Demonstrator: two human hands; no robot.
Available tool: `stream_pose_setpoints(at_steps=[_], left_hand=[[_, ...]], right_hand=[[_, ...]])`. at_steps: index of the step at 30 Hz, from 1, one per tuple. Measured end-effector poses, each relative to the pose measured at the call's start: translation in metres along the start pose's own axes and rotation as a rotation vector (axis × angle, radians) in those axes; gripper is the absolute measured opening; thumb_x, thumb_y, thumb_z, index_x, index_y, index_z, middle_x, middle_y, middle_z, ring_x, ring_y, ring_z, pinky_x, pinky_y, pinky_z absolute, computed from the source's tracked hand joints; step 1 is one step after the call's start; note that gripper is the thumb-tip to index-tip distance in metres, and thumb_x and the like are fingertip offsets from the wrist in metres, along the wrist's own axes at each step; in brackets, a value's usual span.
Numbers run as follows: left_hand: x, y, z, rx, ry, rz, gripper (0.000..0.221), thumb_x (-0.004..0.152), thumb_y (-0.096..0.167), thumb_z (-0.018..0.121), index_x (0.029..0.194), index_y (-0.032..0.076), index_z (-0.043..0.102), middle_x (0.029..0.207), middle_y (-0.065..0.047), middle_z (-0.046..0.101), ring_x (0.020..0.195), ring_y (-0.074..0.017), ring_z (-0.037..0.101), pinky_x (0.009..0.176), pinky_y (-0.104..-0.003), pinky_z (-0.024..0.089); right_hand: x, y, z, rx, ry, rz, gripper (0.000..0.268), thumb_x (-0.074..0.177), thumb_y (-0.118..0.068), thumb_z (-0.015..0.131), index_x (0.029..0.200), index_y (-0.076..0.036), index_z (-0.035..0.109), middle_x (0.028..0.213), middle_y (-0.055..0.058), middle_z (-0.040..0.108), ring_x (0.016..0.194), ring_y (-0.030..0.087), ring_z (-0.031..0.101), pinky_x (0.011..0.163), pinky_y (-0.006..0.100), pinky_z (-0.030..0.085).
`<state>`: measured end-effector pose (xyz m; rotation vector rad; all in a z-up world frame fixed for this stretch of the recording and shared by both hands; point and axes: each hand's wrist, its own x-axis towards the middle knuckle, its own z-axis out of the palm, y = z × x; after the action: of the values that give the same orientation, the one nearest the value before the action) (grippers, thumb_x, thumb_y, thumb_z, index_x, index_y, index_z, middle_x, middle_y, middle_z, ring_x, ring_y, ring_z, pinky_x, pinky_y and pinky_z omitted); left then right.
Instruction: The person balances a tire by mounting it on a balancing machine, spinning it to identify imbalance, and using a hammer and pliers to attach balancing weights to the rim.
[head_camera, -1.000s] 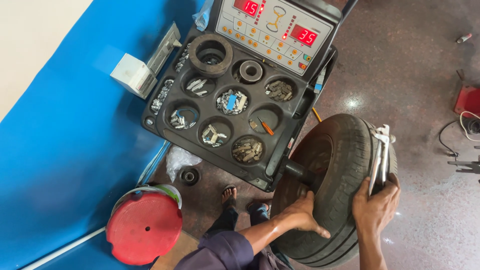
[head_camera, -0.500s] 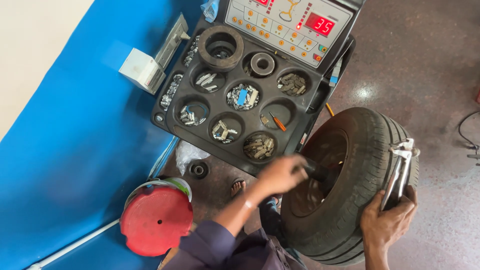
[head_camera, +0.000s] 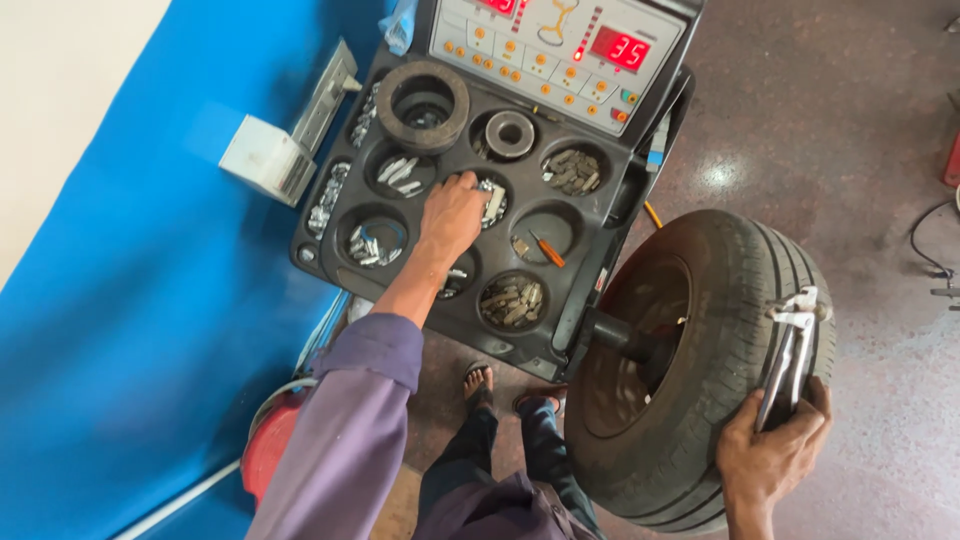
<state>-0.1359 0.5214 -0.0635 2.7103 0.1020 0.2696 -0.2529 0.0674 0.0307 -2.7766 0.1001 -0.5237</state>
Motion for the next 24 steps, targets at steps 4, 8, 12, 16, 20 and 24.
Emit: stream_pose_setpoints(at_steps=[4, 8, 12, 16, 20, 24], left_hand=[[0.003, 0.001, -0.006, -0.028, -0.031, -0.019, 0.013, 0.087, 0.007, 0.068, 0.093, 0.009, 0.08, 0.106, -0.009, 0.066, 0.104, -0.0302, 0.062, 0.089, -0.046, 0.049], [-0.001, 0.003, -0.017, -0.206, 0.081, 0.0, 0.01, 0.087, 0.007, 0.072, 0.097, 0.004, 0.074, 0.105, -0.01, 0.066, 0.102, -0.0333, 0.062, 0.086, -0.047, 0.05], [-0.022, 0.016, -0.014, -0.439, 0.324, -0.052, 0.012, 0.096, 0.003, 0.069, 0.107, -0.001, 0.065, 0.105, -0.016, 0.066, 0.1, -0.0377, 0.063, 0.084, -0.047, 0.05], [-0.054, 0.054, -0.005, -0.884, 0.188, -0.358, 0.007, 0.097, 0.006, 0.064, 0.102, 0.002, 0.067, 0.082, -0.009, 0.073, 0.075, -0.0191, 0.073, 0.071, -0.035, 0.057], [-0.091, 0.097, 0.004, -1.266, -0.043, -0.652, 0.021, 0.092, 0.012, 0.073, 0.11, 0.003, 0.076, 0.083, -0.004, 0.076, 0.07, -0.0103, 0.068, 0.061, -0.027, 0.051], [-0.123, 0.125, 0.004, -1.588, -0.032, -0.601, 0.024, 0.094, 0.01, 0.072, 0.112, -0.005, 0.076, 0.091, -0.007, 0.078, 0.077, -0.0128, 0.073, 0.073, -0.025, 0.06]], right_hand=[[-0.007, 0.003, 0.0, 0.01, 0.014, 0.0, 0.039, 0.103, -0.011, 0.068, 0.122, 0.014, 0.045, 0.151, 0.027, 0.049, 0.146, 0.044, 0.046, 0.122, 0.052, 0.04], [-0.017, 0.008, 0.002, -0.02, 0.031, 0.006, 0.037, 0.102, -0.012, 0.069, 0.119, 0.013, 0.046, 0.151, 0.028, 0.049, 0.146, 0.044, 0.046, 0.123, 0.052, 0.039], [-0.022, 0.008, 0.002, -0.001, 0.047, -0.024, 0.038, 0.103, -0.013, 0.068, 0.119, 0.014, 0.047, 0.15, 0.029, 0.047, 0.144, 0.044, 0.046, 0.12, 0.051, 0.04], [-0.012, 0.004, -0.001, 0.008, 0.015, 0.024, 0.04, 0.099, -0.015, 0.067, 0.119, 0.015, 0.05, 0.151, 0.029, 0.048, 0.143, 0.046, 0.047, 0.116, 0.053, 0.041], [-0.006, 0.002, -0.004, 0.014, 0.004, 0.04, 0.04, 0.1, -0.017, 0.067, 0.119, 0.015, 0.051, 0.147, 0.028, 0.049, 0.14, 0.045, 0.048, 0.113, 0.052, 0.042], [-0.004, 0.004, -0.002, 0.024, 0.013, 0.02, 0.039, 0.101, -0.018, 0.068, 0.114, 0.015, 0.053, 0.151, 0.026, 0.048, 0.142, 0.045, 0.048, 0.114, 0.051, 0.041]])
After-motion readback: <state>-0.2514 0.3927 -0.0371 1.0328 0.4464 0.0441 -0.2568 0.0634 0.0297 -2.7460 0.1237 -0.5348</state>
